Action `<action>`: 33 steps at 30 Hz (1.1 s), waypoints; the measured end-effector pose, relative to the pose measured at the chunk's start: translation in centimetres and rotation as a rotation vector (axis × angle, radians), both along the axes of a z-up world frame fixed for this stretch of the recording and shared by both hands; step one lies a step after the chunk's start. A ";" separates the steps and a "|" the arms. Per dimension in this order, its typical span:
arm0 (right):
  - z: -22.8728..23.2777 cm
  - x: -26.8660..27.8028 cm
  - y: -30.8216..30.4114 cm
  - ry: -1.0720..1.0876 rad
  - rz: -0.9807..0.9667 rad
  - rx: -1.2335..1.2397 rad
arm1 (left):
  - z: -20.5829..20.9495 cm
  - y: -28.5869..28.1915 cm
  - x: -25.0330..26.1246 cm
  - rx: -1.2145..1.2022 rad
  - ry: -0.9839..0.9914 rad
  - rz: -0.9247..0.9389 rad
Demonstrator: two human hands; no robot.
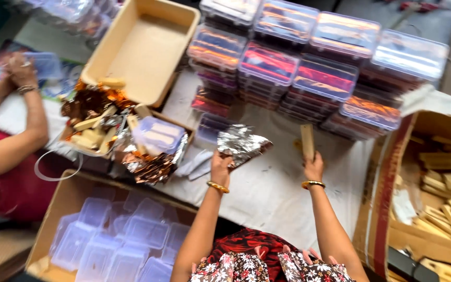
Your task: Wrapping small rectangular wooden blocks in foil and placing them into clear plastic storage boxes at a packaging station.
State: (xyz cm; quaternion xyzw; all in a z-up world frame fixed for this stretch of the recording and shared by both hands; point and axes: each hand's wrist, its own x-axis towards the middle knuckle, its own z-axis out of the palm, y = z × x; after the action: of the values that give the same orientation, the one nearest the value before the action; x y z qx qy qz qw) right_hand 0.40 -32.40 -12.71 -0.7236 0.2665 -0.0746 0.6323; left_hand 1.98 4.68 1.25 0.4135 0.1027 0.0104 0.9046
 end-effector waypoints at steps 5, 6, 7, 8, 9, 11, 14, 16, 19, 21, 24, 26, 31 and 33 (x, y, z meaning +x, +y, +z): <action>9.1 -1.5 2.1 -0.273 0.030 0.040 | -13.1 -7.1 0.2 0.344 0.041 -0.381; 10.7 -1.2 2.8 -0.321 0.034 0.066 | -16.2 -8.0 0.6 0.502 0.001 -0.424; 12.4 -1.2 3.6 -0.321 0.025 0.060 | -14.4 -8.5 0.4 0.497 -0.002 -0.434; 13.8 -1.5 4.5 -0.324 0.084 0.106 | -12.7 -8.9 -0.2 0.815 0.081 -0.410; 15.3 -1.8 5.5 -0.328 0.142 0.152 | -11.1 -9.2 -0.8 1.131 0.163 -0.378; 14.2 -1.8 7.5 -0.241 0.249 0.266 | -7.5 -9.2 -1.6 1.145 0.100 -0.317; 8.1 -1.8 9.5 -0.102 0.411 0.381 | -2.8 -8.8 -3.0 1.291 0.007 -0.174; 4.2 -1.2 9.9 -0.054 0.471 0.379 | -3.6 -8.5 -3.8 1.421 -0.028 -0.087; 2.1 -0.2 10.0 0.002 0.477 0.310 | -8.3 -7.8 -5.7 1.551 -0.249 -0.217; 2.9 -0.3 10.0 0.095 0.418 0.355 | -8.4 -7.6 -7.1 1.521 -0.744 -0.478; -1.5 0.9 7.9 0.097 0.440 0.302 | -4.0 -7.9 -7.3 1.826 -0.733 -0.587; -1.1 1.2 7.2 0.095 0.394 0.284 | -2.7 -7.5 -7.7 1.887 -0.646 -0.681; 1.5 1.3 7.1 0.109 0.252 0.316 | -1.7 -7.0 -7.8 1.897 -0.406 -0.889; 0.1 0.8 7.4 0.052 0.316 0.248 | -5.7 -7.6 -8.1 1.951 -0.471 -0.771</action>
State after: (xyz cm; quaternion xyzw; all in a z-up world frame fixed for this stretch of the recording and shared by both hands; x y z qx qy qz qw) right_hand 1.24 -25.00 -12.63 -0.6749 0.1728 0.0776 0.7132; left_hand -6.14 -2.91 -4.41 0.9491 -0.2642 -0.1186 0.1235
